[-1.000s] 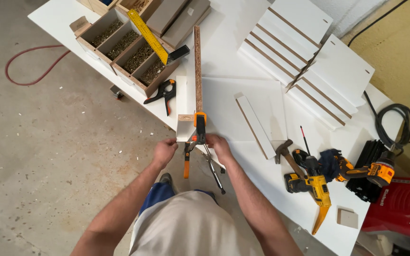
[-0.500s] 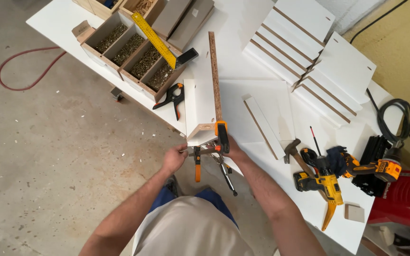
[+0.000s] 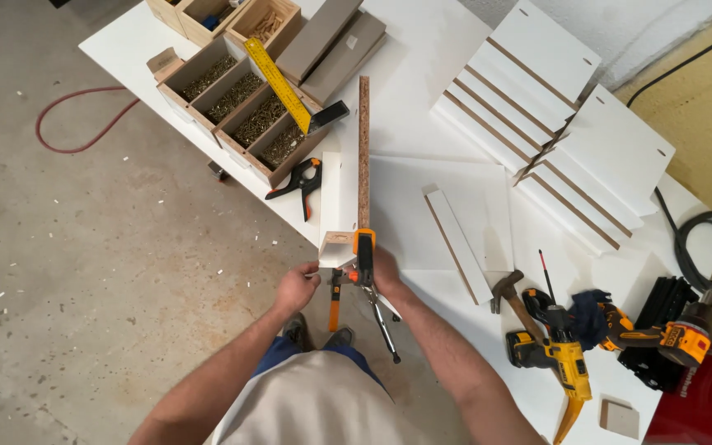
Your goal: Assembling wooden panels into a structure using clamps and a power drill
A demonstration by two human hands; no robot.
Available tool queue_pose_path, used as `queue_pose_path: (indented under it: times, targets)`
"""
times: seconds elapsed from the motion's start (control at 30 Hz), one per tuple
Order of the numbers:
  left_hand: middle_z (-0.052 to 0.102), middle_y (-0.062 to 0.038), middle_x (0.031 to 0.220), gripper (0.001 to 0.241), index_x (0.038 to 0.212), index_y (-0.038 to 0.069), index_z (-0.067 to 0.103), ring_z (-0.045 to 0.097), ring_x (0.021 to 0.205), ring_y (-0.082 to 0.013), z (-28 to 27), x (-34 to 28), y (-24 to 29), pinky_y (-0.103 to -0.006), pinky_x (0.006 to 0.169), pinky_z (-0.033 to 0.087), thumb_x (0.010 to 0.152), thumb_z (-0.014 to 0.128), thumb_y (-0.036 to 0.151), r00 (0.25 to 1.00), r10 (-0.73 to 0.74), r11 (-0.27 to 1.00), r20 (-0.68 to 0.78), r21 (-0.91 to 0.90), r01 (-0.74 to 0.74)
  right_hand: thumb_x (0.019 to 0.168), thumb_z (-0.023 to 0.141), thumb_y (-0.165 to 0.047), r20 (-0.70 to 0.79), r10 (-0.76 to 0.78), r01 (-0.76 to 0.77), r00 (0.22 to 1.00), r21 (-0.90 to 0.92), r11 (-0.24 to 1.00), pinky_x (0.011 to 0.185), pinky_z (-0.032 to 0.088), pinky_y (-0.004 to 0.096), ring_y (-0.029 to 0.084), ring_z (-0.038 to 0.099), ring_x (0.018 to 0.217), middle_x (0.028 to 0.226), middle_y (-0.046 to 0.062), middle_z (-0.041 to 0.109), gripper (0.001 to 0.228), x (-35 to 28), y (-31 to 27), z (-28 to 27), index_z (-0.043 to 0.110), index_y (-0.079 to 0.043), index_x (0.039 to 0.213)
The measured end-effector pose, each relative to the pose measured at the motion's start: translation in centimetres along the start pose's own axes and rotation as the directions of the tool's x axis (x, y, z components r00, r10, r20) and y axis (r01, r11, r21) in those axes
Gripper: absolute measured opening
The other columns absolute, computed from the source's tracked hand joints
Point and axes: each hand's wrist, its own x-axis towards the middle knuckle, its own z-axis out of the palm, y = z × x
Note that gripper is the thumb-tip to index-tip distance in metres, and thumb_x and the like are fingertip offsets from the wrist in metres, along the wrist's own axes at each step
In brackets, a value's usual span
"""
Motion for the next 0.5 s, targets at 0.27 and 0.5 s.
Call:
queue_pose_path:
  times: [0.27,0.5]
  targets:
    - [0.068,-0.017,0.136,0.044,0.139,0.011,0.065,0.068,0.120,-0.0352,-1.3,0.4,0.4,-0.0505,0.100,0.057,0.096,0.064,0.021,0.995,0.011,0.998,0.100,0.061,-0.018,0.096,0.052,-0.027,0.045,-0.222,0.212,0.974,0.164,0.963,0.111,0.046,0.045,0.041,0.058,0.128,0.125,0.018,0.072,0.040,-3.2,-3.6,-3.0,0.075,-0.004,0.118]
    - [0.071,-0.017,0.133,0.039,0.134,0.010,0.070,0.068,0.121,-0.0362,-6.0,2.2,2.8,-0.0486,0.102,0.055,0.097,0.065,0.021,0.933,0.015,0.997,0.360,0.069,-0.043,0.091,0.070,-0.033,0.144,-0.281,0.250,0.949,0.200,0.947,0.094,0.050,0.048,0.049,0.061,0.106,0.104,0.026,0.067,0.040,-2.1,-1.2,-5.8,0.072,0.000,0.113]
